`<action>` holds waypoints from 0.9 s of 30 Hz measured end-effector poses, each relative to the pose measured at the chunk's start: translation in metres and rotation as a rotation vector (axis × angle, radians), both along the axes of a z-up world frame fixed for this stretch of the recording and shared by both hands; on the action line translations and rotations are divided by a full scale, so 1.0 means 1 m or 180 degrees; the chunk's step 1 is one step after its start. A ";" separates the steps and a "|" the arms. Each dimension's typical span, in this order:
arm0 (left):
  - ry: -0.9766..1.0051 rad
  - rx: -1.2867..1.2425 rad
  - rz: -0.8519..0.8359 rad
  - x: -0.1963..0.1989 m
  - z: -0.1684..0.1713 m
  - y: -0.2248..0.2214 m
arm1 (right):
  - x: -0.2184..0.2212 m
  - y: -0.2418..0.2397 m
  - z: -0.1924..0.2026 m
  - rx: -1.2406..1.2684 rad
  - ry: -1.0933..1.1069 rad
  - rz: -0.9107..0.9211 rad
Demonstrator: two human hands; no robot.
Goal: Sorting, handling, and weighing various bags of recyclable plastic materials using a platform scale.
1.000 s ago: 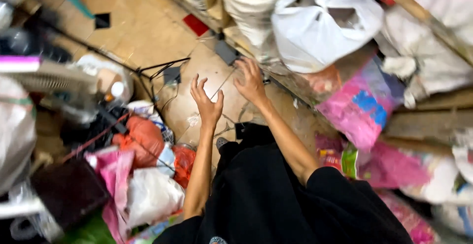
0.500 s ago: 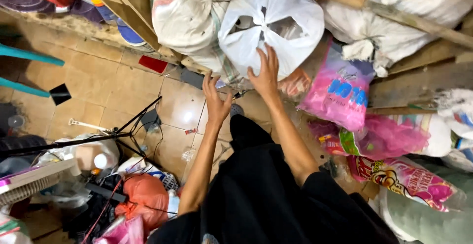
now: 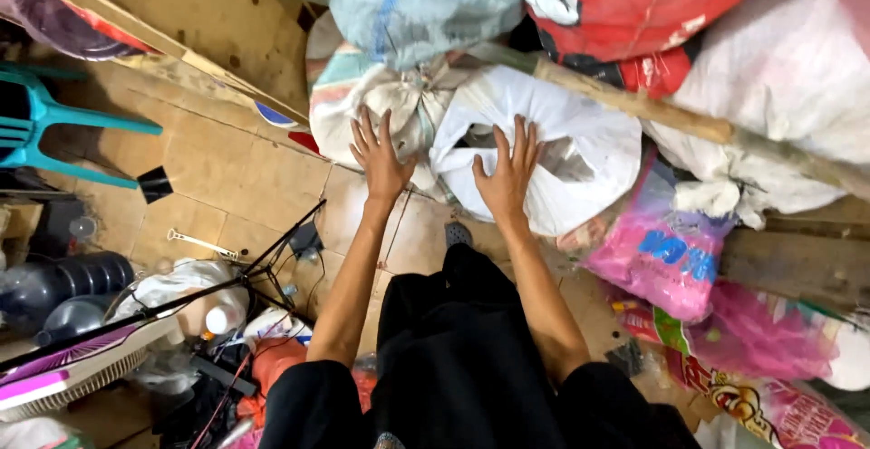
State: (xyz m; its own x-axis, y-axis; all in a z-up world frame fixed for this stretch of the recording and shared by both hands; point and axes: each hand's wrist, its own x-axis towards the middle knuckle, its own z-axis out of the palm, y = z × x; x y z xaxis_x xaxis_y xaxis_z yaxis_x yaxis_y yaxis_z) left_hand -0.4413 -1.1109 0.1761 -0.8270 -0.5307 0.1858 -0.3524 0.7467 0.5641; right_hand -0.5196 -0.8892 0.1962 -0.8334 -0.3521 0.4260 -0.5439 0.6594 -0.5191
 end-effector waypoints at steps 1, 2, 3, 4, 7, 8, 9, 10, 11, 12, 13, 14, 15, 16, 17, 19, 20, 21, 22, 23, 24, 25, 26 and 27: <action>-0.0163 0.0050 0.0001 -0.001 -0.005 -0.004 | -0.001 -0.002 -0.001 -0.0026 -0.0006 0.0020; -0.0325 0.0100 0.0002 -0.001 -0.011 -0.007 | 0.000 -0.004 -0.002 -0.0052 -0.0012 0.0040; -0.0342 0.0103 -0.0006 -0.004 -0.010 -0.009 | 0.000 -0.009 -0.001 -0.0049 -0.0029 0.0032; -0.0457 0.0072 -0.0025 -0.005 -0.009 -0.011 | 0.001 -0.014 0.000 -0.0082 -0.0050 0.0065; -0.0137 -0.0106 -0.0287 -0.005 -0.031 -0.011 | 0.001 -0.018 0.004 -0.0127 -0.0046 0.0118; 0.0285 -0.0299 -0.0516 -0.007 -0.040 -0.018 | -0.002 -0.025 0.006 -0.0178 -0.0031 0.0151; 0.0325 -0.0333 -0.0480 -0.008 -0.036 -0.017 | -0.005 -0.031 0.009 -0.0206 0.0013 0.0188; 0.0120 -0.0256 -0.0581 -0.009 -0.032 -0.016 | -0.007 -0.038 0.012 -0.0248 0.0003 0.0189; -0.0106 -0.0157 -0.0667 -0.003 -0.029 -0.013 | -0.003 -0.042 0.014 -0.0272 -0.0031 0.0205; -0.0087 -0.0171 -0.0616 -0.002 -0.024 -0.012 | -0.002 -0.048 0.016 -0.0283 -0.0011 0.0256; 0.0084 -0.0198 -0.0690 -0.003 -0.018 -0.014 | -0.003 -0.055 0.017 -0.0312 -0.0037 0.0289; 0.0254 -0.0229 -0.0765 -0.004 -0.012 -0.016 | -0.003 -0.063 0.019 -0.0341 -0.0063 0.0322; 0.0274 -0.0258 -0.0735 -0.002 -0.011 -0.023 | -0.006 -0.074 0.019 -0.0365 -0.0038 0.0354; 0.0513 0.0092 -0.0889 -0.001 -0.010 -0.031 | -0.008 -0.085 0.020 -0.0347 -0.0030 0.0403; 0.0726 0.0448 -0.1072 0.005 -0.010 -0.039 | -0.006 -0.095 0.019 -0.0332 -0.0045 0.0423; 0.1081 0.0205 -0.1039 0.015 0.033 -0.050 | 0.001 -0.119 0.026 -0.0332 -0.0011 0.0454; 0.1439 -0.0013 -0.1004 0.018 0.054 -0.056 | 0.003 -0.132 0.029 -0.0307 0.0022 0.0481; 0.1455 -0.0019 -0.1031 0.021 0.057 -0.068 | 0.007 -0.146 0.032 -0.0315 0.0041 0.0458; 0.1729 -0.0067 -0.0943 0.025 0.061 -0.082 | 0.010 -0.161 0.035 -0.0398 0.0058 0.0502; 0.2009 -0.0102 -0.0853 0.028 0.064 -0.095 | 0.014 -0.175 0.038 -0.0470 0.0079 0.0543; 0.2032 -0.0095 -0.0880 0.030 0.067 -0.114 | 0.017 -0.192 0.044 -0.0467 0.0103 0.0517; 0.2195 -0.0149 -0.0744 0.035 0.071 -0.133 | 0.021 -0.209 0.051 -0.0601 0.0132 0.0484; 0.2356 -0.0201 -0.0605 0.040 0.075 -0.153 | 0.027 -0.227 0.058 -0.0735 0.0163 0.0453; 0.2366 -0.0197 -0.0604 0.044 0.077 -0.173 | 0.033 -0.245 0.069 -0.0730 0.0172 0.0453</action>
State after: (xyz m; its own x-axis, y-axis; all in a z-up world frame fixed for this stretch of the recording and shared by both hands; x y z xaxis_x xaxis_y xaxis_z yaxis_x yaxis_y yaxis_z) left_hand -0.3976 -1.2840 0.2535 -0.5490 -0.3627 0.7531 0.2402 0.7945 0.5577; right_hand -0.4863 -1.1342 0.2653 -0.7563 -0.3532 0.5506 -0.6536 0.4429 -0.6137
